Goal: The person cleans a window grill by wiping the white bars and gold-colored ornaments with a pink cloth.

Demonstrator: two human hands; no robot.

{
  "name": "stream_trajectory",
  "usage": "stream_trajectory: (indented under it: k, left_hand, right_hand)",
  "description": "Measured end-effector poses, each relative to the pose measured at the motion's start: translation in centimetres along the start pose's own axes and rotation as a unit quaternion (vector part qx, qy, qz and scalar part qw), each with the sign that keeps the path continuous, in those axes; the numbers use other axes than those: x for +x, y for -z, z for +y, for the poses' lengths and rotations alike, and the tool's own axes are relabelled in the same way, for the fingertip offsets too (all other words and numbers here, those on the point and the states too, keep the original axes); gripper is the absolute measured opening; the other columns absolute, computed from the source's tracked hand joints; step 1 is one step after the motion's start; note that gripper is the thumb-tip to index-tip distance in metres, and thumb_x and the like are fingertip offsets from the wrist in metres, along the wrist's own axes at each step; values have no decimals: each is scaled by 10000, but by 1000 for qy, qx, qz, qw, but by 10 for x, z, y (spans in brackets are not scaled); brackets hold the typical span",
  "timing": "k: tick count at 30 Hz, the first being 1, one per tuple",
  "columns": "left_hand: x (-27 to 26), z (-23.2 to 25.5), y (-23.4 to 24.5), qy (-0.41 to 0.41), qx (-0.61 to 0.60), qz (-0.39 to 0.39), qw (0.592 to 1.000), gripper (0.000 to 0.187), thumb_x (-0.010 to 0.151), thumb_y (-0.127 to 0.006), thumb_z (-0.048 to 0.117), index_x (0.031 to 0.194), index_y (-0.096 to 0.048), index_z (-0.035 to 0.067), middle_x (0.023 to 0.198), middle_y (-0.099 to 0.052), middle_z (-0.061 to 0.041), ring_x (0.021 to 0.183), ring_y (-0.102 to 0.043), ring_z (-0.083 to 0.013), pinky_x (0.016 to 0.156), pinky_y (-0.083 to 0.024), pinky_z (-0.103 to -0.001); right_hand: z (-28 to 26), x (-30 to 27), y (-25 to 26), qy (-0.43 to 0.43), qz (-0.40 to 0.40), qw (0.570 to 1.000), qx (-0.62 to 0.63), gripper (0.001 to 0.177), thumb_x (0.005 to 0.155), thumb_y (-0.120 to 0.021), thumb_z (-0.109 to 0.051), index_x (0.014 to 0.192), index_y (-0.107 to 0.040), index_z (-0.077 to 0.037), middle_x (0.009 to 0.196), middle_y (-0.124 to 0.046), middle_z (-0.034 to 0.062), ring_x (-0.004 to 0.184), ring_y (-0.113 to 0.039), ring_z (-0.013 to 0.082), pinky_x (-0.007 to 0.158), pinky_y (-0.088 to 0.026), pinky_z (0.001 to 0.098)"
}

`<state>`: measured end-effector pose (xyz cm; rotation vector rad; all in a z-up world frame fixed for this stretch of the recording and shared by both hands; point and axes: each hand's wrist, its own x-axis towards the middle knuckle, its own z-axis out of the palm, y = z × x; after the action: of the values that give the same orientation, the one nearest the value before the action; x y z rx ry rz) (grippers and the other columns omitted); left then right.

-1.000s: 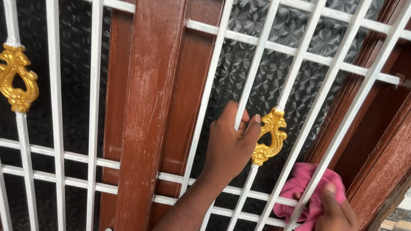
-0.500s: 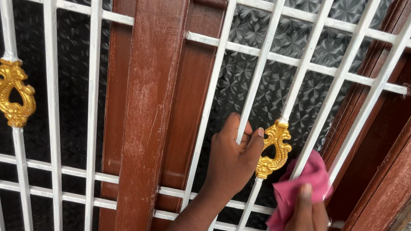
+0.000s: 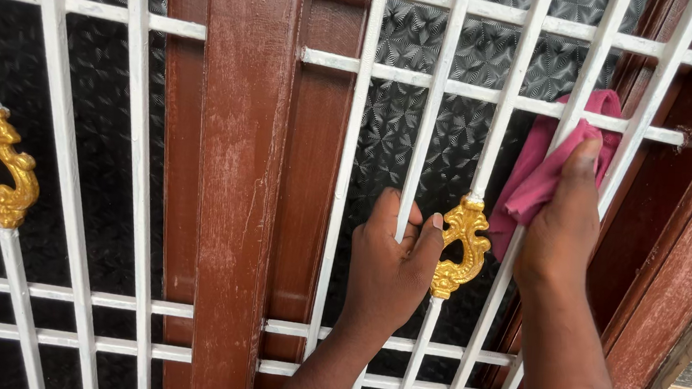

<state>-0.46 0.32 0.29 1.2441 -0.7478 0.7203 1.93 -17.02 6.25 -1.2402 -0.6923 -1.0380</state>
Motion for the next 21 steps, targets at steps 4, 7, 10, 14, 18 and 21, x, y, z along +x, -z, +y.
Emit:
stream_trajectory:
  k: [4, 7, 10, 14, 18, 21]
  left_hand:
    - [-1, 0, 0, -11, 7, 7, 1000, 175, 983, -629, 61, 898, -477, 68, 578, -470, 42, 479, -413, 7, 409, -302, -226]
    - [-2, -2, -2, -11, 2, 17, 1000, 179, 983, -634, 63, 897, -477, 61, 581, -475, 39, 488, -417, 5, 412, -304, -229]
    - [-3, -3, -4, -31, 11, 36, 999, 189, 977, -646, 61, 893, -476, 53, 595, -479, 38, 509, -423, 3, 422, -313, -233]
    - [-3, -3, -2, -24, 21, 27, 999, 183, 968, -640, 68, 894, -472, 59, 576, -468, 43, 486, -424, -4, 412, -308, -239]
    - [-3, -4, -3, -29, 20, 31, 999, 193, 976, -647, 62, 894, -472, 56, 595, -465, 40, 514, -427, 1, 426, -317, -233]
    - [-2, -5, -2, -29, 19, 23, 999, 186, 978, -639, 60, 897, -472, 63, 585, -472, 37, 501, -438, 5, 422, -318, -226]
  right_hand:
    - [18, -35, 15, -125, 39, 981, -145, 656, 1079, -371, -588, 1327, -602, -26, 1095, -627, 1, 986, -549, 84, 917, -456, 255]
    - [33, -87, 29, -174, 37, 966, -186, 619, 1129, -375, -553, 906, -556, -4, 774, -523, 31, 707, -449, 155, 661, -375, 318]
    - [31, -138, 28, -241, 65, 933, -260, 543, 1120, -410, -499, 909, -570, -25, 736, -530, 82, 649, -492, 199, 592, -365, 361]
    - [10, -161, 14, -77, -47, 889, -449, 537, 983, -493, -542, 946, -660, -34, 799, -665, 80, 718, -647, 186, 643, -512, 332]
    - [-4, -134, 23, -302, -91, 831, -457, 659, 979, -461, -625, 768, -731, -63, 681, -692, 132, 635, -662, 243, 607, -521, 382]
    - [-13, -101, 31, -357, -37, 854, -377, 745, 1026, -400, -664, 749, -671, -29, 652, -638, 147, 576, -604, 247, 568, -486, 408]
